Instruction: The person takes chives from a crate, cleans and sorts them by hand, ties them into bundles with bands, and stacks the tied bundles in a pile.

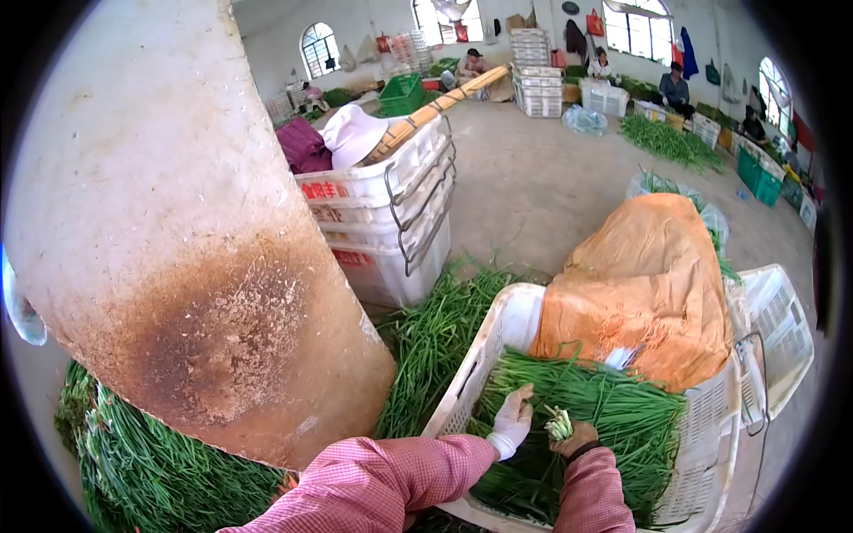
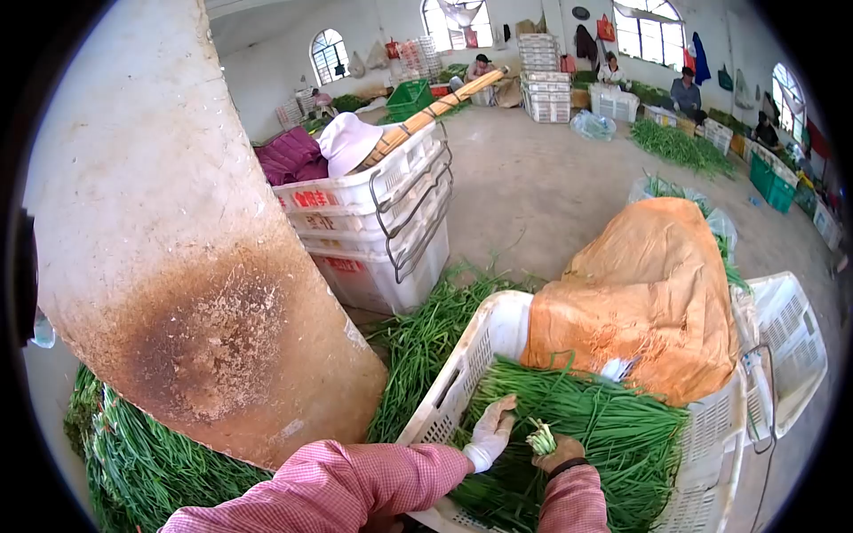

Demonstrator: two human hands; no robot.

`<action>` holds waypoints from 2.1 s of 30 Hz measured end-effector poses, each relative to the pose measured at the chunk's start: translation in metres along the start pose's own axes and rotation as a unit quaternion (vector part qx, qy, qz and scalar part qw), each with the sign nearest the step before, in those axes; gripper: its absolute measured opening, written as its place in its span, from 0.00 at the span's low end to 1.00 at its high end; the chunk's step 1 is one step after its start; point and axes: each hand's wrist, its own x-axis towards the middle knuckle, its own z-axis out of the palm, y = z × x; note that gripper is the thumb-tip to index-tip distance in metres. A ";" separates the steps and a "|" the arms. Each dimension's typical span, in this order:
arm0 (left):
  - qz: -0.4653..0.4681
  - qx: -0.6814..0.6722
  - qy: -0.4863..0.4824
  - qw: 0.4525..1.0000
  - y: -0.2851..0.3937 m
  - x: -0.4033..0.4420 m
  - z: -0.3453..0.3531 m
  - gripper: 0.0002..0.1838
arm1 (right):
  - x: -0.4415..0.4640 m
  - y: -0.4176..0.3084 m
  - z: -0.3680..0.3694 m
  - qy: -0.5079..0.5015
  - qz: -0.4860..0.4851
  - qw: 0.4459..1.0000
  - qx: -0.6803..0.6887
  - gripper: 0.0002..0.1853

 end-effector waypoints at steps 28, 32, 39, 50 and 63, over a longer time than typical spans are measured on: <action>0.083 -0.278 -0.232 0.928 0.265 0.000 -0.151 0.51 | -0.264 -0.345 -0.057 -0.042 -0.136 0.811 0.567 0.12; -0.047 -0.319 -0.168 0.932 0.262 -0.068 -0.157 0.55 | -0.233 -0.400 0.030 -0.083 -0.281 0.921 -0.257 0.30; -0.183 -0.683 -0.001 0.707 0.241 -0.064 -0.312 0.24 | -0.218 -0.463 0.162 -0.170 -0.384 0.893 -0.160 0.54; -0.146 -0.322 -0.363 0.862 0.266 -0.131 -0.242 0.39 | -0.294 -0.365 0.133 0.184 -0.275 0.837 0.436 0.24; -0.410 -0.123 -0.584 0.690 0.253 -0.167 -0.399 0.24 | -0.302 -0.268 0.107 0.193 -0.046 0.756 0.624 0.11</action>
